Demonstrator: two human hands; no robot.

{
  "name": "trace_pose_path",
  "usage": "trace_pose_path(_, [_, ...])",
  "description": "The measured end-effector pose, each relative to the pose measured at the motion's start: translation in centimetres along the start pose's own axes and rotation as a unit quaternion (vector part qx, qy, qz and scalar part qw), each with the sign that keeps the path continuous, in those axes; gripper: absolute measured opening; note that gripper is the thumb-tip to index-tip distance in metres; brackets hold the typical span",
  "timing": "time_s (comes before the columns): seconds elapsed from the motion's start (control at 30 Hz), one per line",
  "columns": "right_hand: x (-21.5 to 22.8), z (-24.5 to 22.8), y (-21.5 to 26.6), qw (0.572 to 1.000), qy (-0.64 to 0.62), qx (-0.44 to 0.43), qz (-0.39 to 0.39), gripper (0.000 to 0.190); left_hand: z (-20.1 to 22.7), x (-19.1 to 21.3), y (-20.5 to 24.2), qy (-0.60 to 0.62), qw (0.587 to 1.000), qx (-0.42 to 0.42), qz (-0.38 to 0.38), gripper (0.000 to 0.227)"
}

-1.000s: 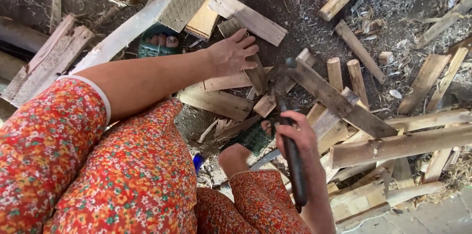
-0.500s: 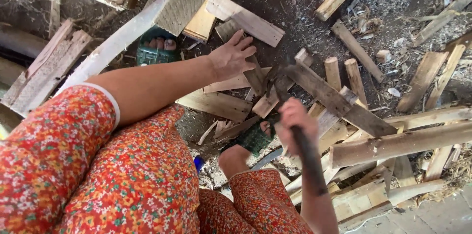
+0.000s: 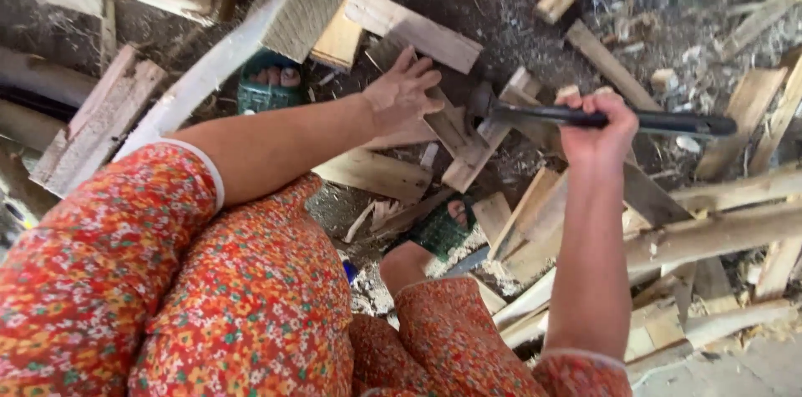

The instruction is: The person is picking up wooden slats from a pile and hammering them into a wooden frame or structure.

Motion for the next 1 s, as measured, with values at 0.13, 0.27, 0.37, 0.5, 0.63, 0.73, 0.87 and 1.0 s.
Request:
trace_pose_path(0.13, [-2.9, -0.9, 4.5, 1.000, 0.011, -0.009, 0.020, 0.023, 0.5, 2.8, -1.0, -0.002, 1.000, -0.010, 0.023, 0.019])
trace_pose_path(0.27, [-6.0, -1.1, 12.1, 0.988, 0.102, 0.114, -0.026, 0.030, 1.3, 7.3, -1.2, -0.025, 1.000, -0.015, -0.006, 0.015])
trace_pose_path(0.37, [-4.2, 0.6, 15.6, 0.958, 0.179, 0.196, -0.107, 0.030, 1.2, 7.7, -0.7, -0.024, 0.999, -0.019, -0.018, 0.023])
trace_pose_path(0.5, [-3.7, 3.0, 18.6, 0.856, 0.274, 0.348, -0.268, 0.029, -0.4, 3.6, 1.0, -0.026, 0.997, -0.069, 0.001, 0.022])
trace_pose_path(0.63, [-1.5, 1.4, 14.1, 0.928, 0.224, 0.255, -0.156, 0.020, -0.6, 4.7, 0.7, -0.019, 0.998, -0.061, 0.015, 0.020])
trace_pose_path(0.73, [-4.5, -0.4, 12.0, 0.972, 0.168, 0.155, -0.056, 0.022, -1.0, 5.7, -0.7, -0.015, 0.998, -0.056, 0.039, 0.018])
trace_pose_path(0.87, [-0.8, -0.3, 6.2, 0.980, 0.153, 0.127, 0.030, 0.025, 0.1, 6.5, -0.1, 0.008, 0.998, -0.043, 0.050, 0.019])
trace_pose_path(1.0, [2.1, -0.7, 1.1, 0.983, 0.119, 0.081, 0.118, 0.025, 1.2, 5.5, -0.4, 0.073, 0.994, -0.018, 0.078, 0.027])
Point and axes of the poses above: each hand's wrist, its own y-axis away from the middle knuckle, its own x-axis out of the back of the hand, z = x × y, the point moved 3 cm from there along -y, towards the middle knuckle, and after that the axes turned 14 degrees about x, right-handed, at the moved point
